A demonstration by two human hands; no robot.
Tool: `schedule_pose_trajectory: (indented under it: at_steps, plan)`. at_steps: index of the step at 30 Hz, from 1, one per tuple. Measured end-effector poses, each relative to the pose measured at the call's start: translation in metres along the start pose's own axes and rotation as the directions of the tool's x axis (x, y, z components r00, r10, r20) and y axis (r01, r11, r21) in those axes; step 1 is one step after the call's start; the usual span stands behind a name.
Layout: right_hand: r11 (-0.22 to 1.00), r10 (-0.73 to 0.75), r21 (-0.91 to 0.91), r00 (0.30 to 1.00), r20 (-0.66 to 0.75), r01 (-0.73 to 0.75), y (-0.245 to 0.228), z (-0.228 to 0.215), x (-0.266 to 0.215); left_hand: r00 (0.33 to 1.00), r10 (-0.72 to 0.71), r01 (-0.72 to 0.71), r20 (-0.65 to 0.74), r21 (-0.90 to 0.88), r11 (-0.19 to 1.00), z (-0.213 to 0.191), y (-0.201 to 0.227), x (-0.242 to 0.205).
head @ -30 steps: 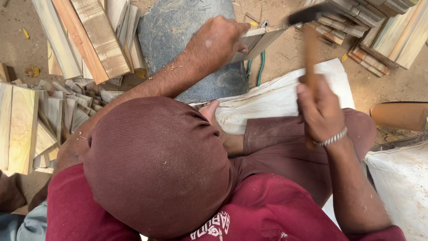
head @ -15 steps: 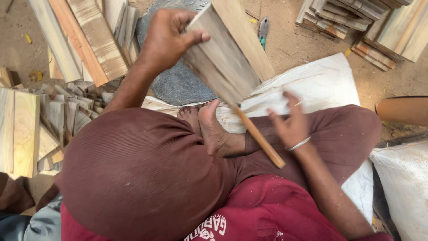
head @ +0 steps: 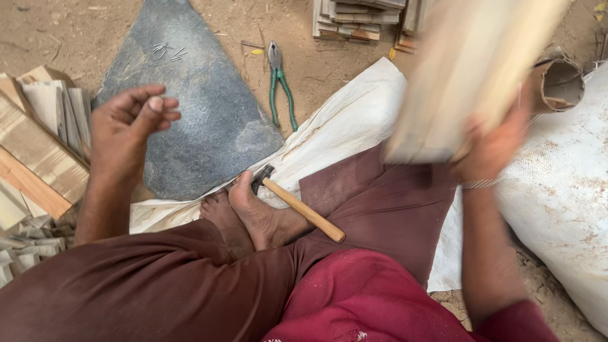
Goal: The person sits on the ground and assembles small wooden frames by nailing thin strips to rectangular boards using a hammer. They repeatedly pick up boards, align strips, hammer nails, and stack the finished frames.
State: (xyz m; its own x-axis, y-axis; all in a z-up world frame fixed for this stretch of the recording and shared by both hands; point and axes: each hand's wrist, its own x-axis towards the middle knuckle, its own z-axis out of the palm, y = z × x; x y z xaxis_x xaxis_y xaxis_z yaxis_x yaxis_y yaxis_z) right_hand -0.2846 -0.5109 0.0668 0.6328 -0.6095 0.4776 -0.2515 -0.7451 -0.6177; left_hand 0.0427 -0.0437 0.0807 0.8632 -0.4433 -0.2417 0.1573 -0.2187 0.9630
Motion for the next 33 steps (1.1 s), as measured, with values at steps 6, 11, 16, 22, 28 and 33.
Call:
schedule_pose_trajectory:
  at_steps: [6, 11, 16, 22, 28, 33]
  plan:
    - [0.717, 0.346, 0.619, 0.935, 0.082, -0.320, 0.106, 0.016, 0.153, 0.984, -0.123, 0.122, 0.127, 0.019, 0.992, 0.013, -0.002, -0.015]
    - [0.521, 0.758, 0.320, 0.601, 0.252, -0.792, 0.168, 0.075, 0.129, 0.989, -0.126, 0.125, 0.076, 0.027, 0.992, -0.005, -0.006, -0.037]
    - [0.825, 0.436, 0.135, 0.770, 0.465, -0.548, 0.148, 0.119, 0.067, 0.979, -0.025, 0.034, -0.202, 0.042, 0.999, -0.053, -0.053, -0.075]
    - [0.906, -0.089, 0.286, 0.520, 0.850, -0.312, -0.025, 0.209, 0.031, 0.630, 0.453, -0.265, -0.630, 0.375, 0.889, -0.070, -0.110, -0.068]
    - [0.883, -0.364, 0.422, 0.269, 0.892, -0.206, -0.229, 0.310, -0.036, 0.422, 0.485, 0.138, -0.766, 0.583, 0.801, -0.078, -0.173, -0.055]
    - [0.867, -0.298, 0.344, 0.178, 0.938, -0.360, -0.341, 0.387, -0.100, 0.329, 0.516, 0.545, -0.791, 0.606, 0.580, -0.123, -0.190, -0.054]
